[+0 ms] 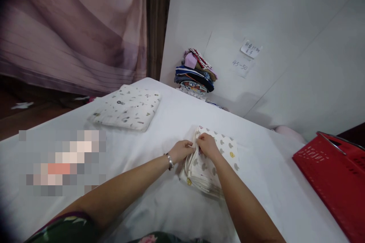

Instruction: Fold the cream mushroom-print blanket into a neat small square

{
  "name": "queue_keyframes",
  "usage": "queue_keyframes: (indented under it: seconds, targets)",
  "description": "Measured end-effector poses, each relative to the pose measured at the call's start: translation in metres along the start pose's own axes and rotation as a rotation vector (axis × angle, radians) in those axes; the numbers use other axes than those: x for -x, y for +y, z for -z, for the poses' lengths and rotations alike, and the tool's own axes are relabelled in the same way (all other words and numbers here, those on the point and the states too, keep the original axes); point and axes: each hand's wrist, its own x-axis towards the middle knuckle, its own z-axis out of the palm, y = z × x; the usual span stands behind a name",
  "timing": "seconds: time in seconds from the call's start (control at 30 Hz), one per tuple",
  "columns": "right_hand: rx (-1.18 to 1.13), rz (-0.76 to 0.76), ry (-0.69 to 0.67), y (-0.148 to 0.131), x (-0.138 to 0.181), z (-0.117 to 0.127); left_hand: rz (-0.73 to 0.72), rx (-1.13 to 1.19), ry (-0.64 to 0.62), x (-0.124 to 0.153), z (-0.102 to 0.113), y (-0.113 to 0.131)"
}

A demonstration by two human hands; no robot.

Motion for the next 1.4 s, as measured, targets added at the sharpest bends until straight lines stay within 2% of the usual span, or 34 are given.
queue_keyframes:
  seconds: [0.27,0.43,0.53,0.7,0.77,0.87,0.97,1.13,1.27,1.4]
  targets:
    - [-0.009,0.001,0.027,0.0,-0.002,0.002,0.104,0.181,-0.148,0.009,-0.006,0.009]
    - [0.019,0.001,0.004,-0.003,0.003,-0.001,-0.051,-0.025,-0.155,0.021,-0.002,0.017]
    - [0.103,0.001,-0.013,-0.007,0.008,0.001,-0.114,-0.057,-0.165,0.032,-0.001,0.025]
    - [0.039,-0.097,-0.146,-0.01,0.014,0.01,-0.258,-0.146,-0.161,0.056,-0.004,0.033]
    - [0.042,-0.12,-0.162,-0.008,0.014,0.011,-0.286,-0.268,-0.178,0.066,-0.007,0.035]
    - [0.164,-0.092,-0.109,-0.005,0.012,0.011,-0.394,-0.517,-0.218,0.076,-0.009,0.039]
    - [0.214,-0.075,-0.055,-0.005,0.012,0.012,-0.409,-0.645,-0.181,0.068,0.0,0.042]
    - [0.035,-0.161,-0.04,-0.008,0.017,0.02,-0.255,-0.555,0.064,0.024,0.021,0.019]
    - [0.044,-0.153,-0.036,-0.008,0.018,0.019,-0.14,-0.517,0.03,0.006,0.019,-0.002]
    - [0.164,-0.117,-0.036,-0.008,0.015,0.007,-0.093,-0.491,-0.028,0.008,0.011,-0.004]
